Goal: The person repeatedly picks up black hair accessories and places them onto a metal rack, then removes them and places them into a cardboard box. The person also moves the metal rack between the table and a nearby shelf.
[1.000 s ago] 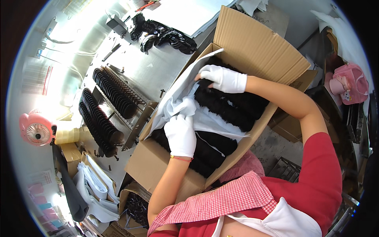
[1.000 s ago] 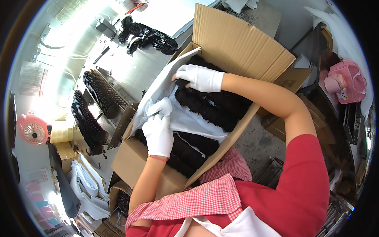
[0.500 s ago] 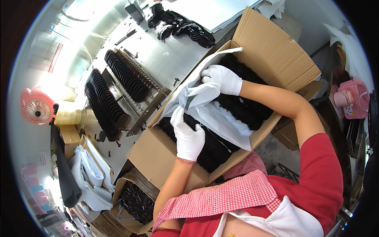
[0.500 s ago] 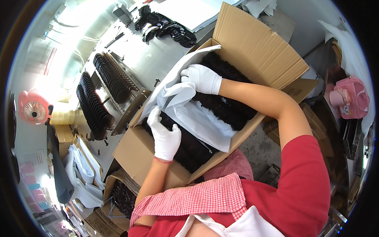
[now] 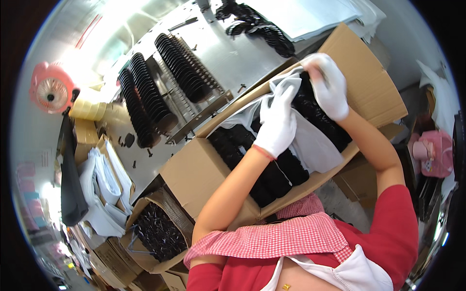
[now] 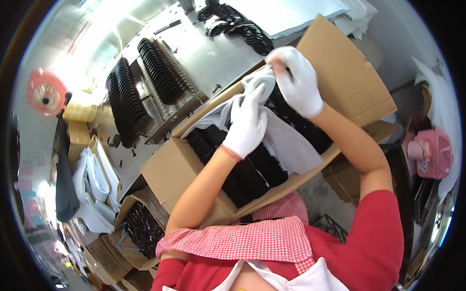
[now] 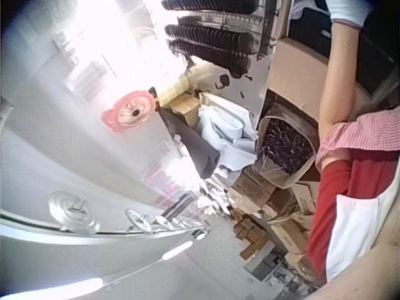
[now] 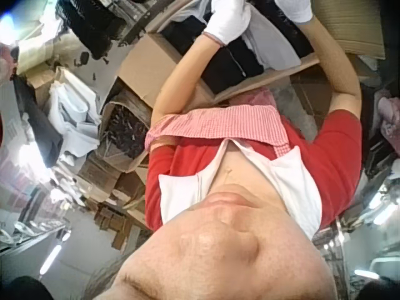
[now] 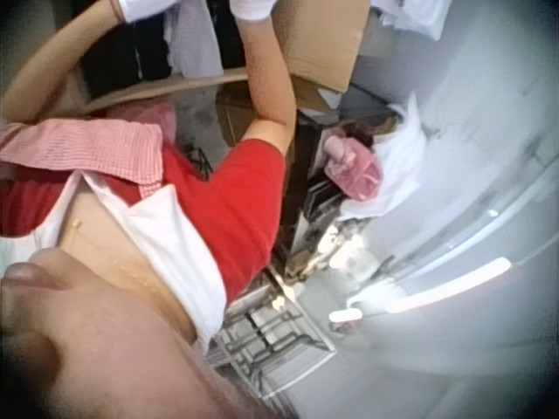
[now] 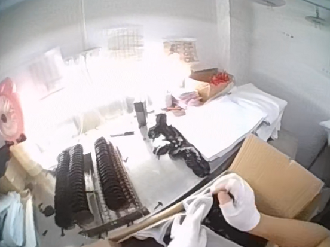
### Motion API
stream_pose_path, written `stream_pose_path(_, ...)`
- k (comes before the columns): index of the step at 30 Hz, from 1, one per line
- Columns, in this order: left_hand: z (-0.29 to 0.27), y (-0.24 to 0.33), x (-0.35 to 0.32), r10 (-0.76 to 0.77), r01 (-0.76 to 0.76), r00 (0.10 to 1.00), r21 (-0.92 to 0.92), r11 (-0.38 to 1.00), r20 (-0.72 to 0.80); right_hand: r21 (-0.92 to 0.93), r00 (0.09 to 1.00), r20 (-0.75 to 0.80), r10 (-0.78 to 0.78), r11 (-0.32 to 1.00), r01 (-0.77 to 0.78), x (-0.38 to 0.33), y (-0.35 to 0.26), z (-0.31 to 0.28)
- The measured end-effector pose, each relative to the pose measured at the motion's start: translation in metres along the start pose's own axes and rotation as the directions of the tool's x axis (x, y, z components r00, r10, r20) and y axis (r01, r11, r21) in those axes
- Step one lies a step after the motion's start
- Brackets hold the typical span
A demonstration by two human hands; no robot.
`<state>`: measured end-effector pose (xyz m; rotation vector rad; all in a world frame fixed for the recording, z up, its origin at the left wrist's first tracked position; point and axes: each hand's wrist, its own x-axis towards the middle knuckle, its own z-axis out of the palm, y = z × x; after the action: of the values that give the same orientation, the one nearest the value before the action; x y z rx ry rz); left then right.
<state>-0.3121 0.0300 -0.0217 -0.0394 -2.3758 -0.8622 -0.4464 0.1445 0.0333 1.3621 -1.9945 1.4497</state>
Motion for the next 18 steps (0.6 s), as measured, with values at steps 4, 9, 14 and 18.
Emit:
stream_pose_path(4,-0.034,-0.026,0.047,0.152,-0.159,0.980,-0.051,0.986,-0.124,0.129,0.685,0.608,-0.400,0.902,0.413,-0.017,-0.062,0.005)
stream_pose_path(9,-0.141,-0.070,0.036,0.022,0.040,0.990,0.436,0.899,-0.136,-0.321,0.513,0.857,0.037,0.819,0.476,-0.031,-0.024,-0.003)
stream_pose_path(14,-0.200,-0.088,0.048,-0.537,0.374,0.814,0.507,0.777,0.223,-0.621,0.345,0.784,0.517,0.670,0.407,0.006,-0.068,-0.002)
stream_pose_path(18,-0.190,-0.096,0.080,-0.571,0.385,0.780,0.525,0.759,0.254,-0.023,0.504,0.860,-0.080,0.981,0.194,0.011,-0.103,0.073)
